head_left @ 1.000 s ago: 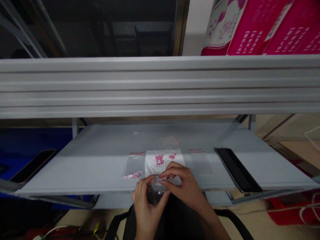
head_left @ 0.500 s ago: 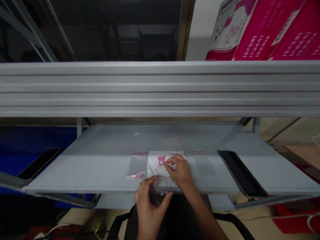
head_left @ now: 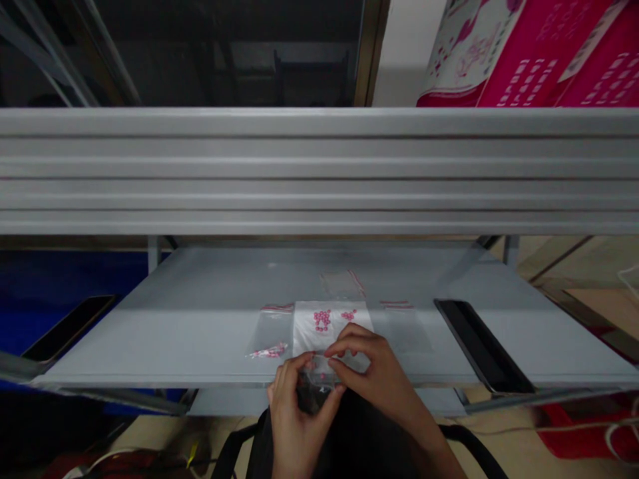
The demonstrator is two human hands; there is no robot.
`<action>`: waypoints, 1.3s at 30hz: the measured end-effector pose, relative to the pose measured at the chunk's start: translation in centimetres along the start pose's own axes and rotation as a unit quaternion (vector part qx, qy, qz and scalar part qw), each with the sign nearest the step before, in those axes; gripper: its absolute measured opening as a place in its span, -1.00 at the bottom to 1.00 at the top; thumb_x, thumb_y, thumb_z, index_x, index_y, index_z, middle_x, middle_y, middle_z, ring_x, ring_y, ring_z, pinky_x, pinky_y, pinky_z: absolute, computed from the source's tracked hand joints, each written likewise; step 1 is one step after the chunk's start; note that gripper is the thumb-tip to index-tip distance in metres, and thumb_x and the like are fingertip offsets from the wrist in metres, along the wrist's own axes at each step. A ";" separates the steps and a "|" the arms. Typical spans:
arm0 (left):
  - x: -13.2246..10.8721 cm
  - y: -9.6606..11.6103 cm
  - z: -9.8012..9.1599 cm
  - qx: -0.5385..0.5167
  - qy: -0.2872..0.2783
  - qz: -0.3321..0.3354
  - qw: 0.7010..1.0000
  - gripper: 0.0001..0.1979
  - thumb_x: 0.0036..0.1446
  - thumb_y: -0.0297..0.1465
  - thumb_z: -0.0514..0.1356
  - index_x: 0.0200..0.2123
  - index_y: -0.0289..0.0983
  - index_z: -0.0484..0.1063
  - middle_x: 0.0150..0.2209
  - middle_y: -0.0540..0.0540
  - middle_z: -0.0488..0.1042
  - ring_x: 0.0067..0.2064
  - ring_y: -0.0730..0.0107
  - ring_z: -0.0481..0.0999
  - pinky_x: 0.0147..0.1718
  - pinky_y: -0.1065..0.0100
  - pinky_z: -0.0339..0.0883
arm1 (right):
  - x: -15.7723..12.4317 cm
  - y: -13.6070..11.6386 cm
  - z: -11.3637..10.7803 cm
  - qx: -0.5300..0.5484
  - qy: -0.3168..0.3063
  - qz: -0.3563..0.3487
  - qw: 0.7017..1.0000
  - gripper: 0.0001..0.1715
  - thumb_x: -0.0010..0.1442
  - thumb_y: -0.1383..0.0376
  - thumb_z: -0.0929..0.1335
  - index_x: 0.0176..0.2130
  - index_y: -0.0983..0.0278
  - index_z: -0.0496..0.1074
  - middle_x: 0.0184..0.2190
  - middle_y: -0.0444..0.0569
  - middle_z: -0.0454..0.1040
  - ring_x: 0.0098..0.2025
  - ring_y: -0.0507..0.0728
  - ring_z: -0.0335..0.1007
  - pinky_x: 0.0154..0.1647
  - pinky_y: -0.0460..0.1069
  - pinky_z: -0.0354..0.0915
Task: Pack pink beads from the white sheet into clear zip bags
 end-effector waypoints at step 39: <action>-0.3 -0.3 0.0 -0.015 -0.016 -0.035 0.999 -0.63 -0.01 -0.35 0.33 -0.10 -0.21 0.41 -0.23 -0.10 0.54 -0.19 0.10 0.55 -0.21 0.10 0.43 | 3.4 6.1 2.8 -0.191 0.058 0.018 0.980 -0.84 0.01 0.51 0.42 -0.49 0.28 0.53 -0.45 0.01 0.52 -0.30 0.20 0.41 -0.21 0.06 0.26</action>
Point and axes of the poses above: each hand's wrist, its own x-axis towards the middle knuckle, its own z-axis out of the palm, y = z × x, the point moved 6 cm from there along x, towards the middle knuckle
